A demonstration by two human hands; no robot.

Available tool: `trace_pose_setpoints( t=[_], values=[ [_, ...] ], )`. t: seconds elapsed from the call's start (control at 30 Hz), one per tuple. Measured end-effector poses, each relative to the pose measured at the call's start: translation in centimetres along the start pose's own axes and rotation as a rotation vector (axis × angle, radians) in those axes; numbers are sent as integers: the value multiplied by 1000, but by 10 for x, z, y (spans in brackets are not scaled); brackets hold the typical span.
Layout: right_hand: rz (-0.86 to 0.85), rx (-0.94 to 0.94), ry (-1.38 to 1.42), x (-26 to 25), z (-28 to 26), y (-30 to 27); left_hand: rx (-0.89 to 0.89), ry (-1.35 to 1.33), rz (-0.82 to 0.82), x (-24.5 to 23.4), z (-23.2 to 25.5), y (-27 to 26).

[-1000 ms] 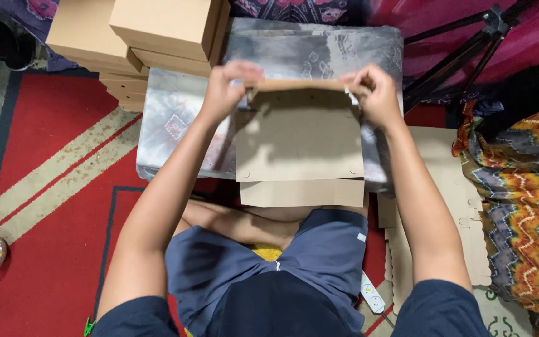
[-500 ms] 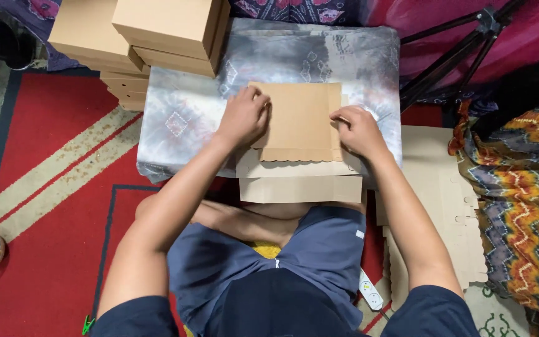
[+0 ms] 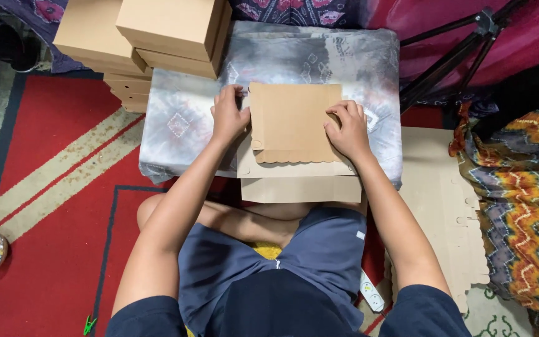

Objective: A person is manually folding and assembling a cardboard box from a flat template while sitting on the floor.

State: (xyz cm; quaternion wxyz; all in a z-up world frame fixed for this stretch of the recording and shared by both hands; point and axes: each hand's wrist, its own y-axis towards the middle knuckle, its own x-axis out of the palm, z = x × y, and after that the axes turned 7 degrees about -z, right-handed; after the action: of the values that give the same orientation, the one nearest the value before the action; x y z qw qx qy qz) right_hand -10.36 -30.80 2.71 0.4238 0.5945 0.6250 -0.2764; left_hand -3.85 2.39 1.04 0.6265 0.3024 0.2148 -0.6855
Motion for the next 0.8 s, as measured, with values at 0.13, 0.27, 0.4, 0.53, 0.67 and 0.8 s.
trace_pose_setpoints(
  t=[0.13, 0.27, 0.4, 0.53, 0.67, 0.8],
  values=[
    [20, -34, -41, -2, -5, -4, 36, 128, -10, 4, -8, 17],
    [39, -60, -68, -3, -9, -5, 101, 172, 39, 4, -21, 35],
    [36, -70, -95, -4, -10, -6, 163, 217, 108, 12, -31, 58],
    [32, -76, -100, -4, -8, -6, 154, 243, 115, 14, -37, 70],
    [26, -85, -109, -3, -7, -5, 147, 147, 164, 3, -22, 58],
    [10, -78, -128, -3, -8, -6, 402, 196, 279, -3, 7, 38]
  ],
)
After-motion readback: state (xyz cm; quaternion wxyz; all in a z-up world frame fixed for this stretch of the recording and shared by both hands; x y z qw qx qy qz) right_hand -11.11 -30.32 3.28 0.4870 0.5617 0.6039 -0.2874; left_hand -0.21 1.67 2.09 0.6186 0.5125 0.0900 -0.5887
